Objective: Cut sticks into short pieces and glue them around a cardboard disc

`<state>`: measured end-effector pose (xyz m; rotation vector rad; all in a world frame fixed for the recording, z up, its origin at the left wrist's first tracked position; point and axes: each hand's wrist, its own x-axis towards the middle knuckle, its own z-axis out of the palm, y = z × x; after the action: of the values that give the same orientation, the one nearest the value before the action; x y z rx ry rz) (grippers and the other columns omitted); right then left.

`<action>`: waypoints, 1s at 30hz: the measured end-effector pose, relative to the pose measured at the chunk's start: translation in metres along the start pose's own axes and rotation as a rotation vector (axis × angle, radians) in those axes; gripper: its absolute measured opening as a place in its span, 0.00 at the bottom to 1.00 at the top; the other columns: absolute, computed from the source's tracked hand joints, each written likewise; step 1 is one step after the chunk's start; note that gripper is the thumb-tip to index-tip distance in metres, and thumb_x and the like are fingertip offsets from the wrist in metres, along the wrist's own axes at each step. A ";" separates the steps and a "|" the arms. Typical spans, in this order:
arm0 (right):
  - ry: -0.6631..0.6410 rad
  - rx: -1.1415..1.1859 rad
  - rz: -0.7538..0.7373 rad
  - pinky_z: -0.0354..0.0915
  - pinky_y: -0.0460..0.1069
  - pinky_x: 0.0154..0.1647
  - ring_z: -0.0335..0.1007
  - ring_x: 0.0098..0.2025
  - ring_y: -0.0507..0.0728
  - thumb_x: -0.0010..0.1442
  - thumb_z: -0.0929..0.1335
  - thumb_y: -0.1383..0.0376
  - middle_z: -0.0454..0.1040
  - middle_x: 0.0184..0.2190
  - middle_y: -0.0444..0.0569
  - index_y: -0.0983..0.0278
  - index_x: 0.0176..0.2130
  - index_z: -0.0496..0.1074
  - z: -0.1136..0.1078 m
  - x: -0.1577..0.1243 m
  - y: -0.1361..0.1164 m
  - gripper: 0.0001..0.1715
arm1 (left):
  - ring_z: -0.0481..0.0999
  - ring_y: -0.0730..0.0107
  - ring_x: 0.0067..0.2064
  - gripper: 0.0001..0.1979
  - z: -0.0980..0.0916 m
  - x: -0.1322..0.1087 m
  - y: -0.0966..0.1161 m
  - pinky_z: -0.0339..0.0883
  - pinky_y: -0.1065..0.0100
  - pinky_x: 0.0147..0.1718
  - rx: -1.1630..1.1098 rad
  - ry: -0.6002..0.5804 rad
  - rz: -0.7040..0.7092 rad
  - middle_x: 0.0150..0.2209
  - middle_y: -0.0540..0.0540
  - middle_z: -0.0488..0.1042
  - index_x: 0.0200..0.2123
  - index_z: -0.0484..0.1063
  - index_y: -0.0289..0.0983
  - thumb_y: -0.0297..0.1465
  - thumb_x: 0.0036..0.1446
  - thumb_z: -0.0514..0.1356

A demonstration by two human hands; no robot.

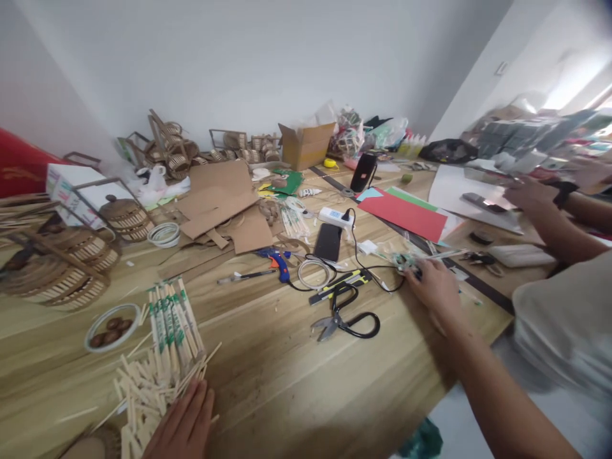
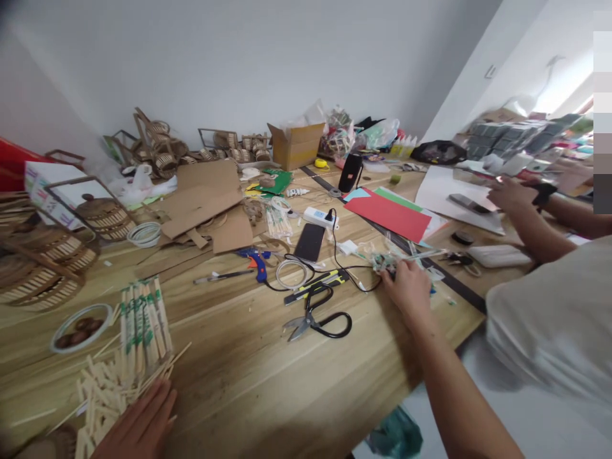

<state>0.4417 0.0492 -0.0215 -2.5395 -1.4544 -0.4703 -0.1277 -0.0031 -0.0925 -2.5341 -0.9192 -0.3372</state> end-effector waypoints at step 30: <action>-0.698 0.482 -1.031 0.67 0.53 0.49 0.67 0.46 0.59 0.55 0.65 0.77 0.68 0.43 0.52 0.58 0.62 0.63 -0.062 -0.050 -0.084 0.37 | 0.75 0.47 0.53 0.25 -0.013 0.023 0.026 0.64 0.49 0.53 -0.026 -0.119 -0.360 0.52 0.28 0.75 0.47 0.76 0.26 0.27 0.65 0.40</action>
<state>0.3346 0.0325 0.0185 -1.4457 -2.6436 0.6767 -0.0946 -0.0143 -0.0808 -2.4252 -1.4303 -0.3072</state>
